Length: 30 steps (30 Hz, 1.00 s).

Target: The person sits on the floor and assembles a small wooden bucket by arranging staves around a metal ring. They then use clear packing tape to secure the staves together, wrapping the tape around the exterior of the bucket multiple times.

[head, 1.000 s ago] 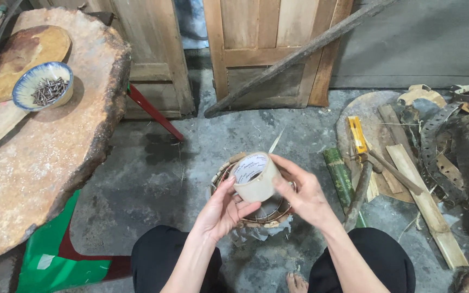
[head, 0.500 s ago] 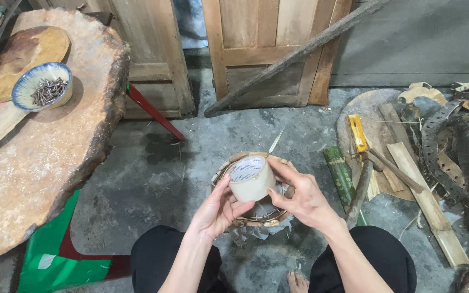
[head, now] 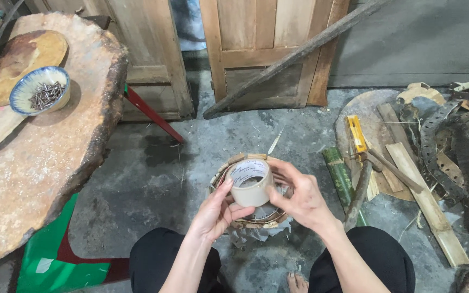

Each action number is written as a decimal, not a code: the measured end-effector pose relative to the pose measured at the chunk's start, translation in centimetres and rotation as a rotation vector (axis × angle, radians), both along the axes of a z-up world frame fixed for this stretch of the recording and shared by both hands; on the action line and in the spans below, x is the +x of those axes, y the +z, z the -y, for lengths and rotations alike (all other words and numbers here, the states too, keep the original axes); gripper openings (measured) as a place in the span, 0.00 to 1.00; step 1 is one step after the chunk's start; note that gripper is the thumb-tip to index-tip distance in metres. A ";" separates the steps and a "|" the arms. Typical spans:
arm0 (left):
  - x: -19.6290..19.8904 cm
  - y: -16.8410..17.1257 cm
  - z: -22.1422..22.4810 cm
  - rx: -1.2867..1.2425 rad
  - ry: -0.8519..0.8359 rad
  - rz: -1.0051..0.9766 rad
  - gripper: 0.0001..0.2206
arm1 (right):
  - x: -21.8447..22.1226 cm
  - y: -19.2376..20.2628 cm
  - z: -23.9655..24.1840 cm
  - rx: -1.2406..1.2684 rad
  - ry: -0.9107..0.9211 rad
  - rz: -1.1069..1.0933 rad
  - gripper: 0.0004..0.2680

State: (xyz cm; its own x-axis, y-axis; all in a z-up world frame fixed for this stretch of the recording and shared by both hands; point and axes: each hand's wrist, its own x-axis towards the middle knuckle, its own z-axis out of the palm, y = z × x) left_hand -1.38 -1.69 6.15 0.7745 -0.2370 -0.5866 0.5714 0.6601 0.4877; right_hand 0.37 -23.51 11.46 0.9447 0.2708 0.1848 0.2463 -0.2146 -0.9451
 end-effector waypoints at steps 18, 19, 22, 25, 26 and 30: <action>-0.1 2.2 0.2 0.090 -0.036 -0.031 0.22 | -0.5 0.1 0.5 -0.173 0.051 0.210 0.10; -0.2 2.2 0.2 0.090 -0.035 -0.033 0.22 | -0.5 -0.3 0.5 -0.172 0.052 0.209 0.10; -0.1 1.4 0.3 0.113 -0.042 -0.031 0.23 | -0.3 -1.3 0.4 -0.160 0.034 0.239 0.11; 0.1 -0.6 0.2 0.075 -0.006 0.036 0.19 | -0.2 -1.8 0.2 -0.146 -0.018 0.091 0.12; 0.1 -0.9 0.2 0.075 -0.005 0.044 0.19 | -0.3 -1.9 0.1 -0.156 -0.024 0.085 0.12; 0.0 -1.4 0.0 0.100 -0.003 0.075 0.21 | 0.5 -4.6 1.5 -0.143 -0.052 0.061 0.13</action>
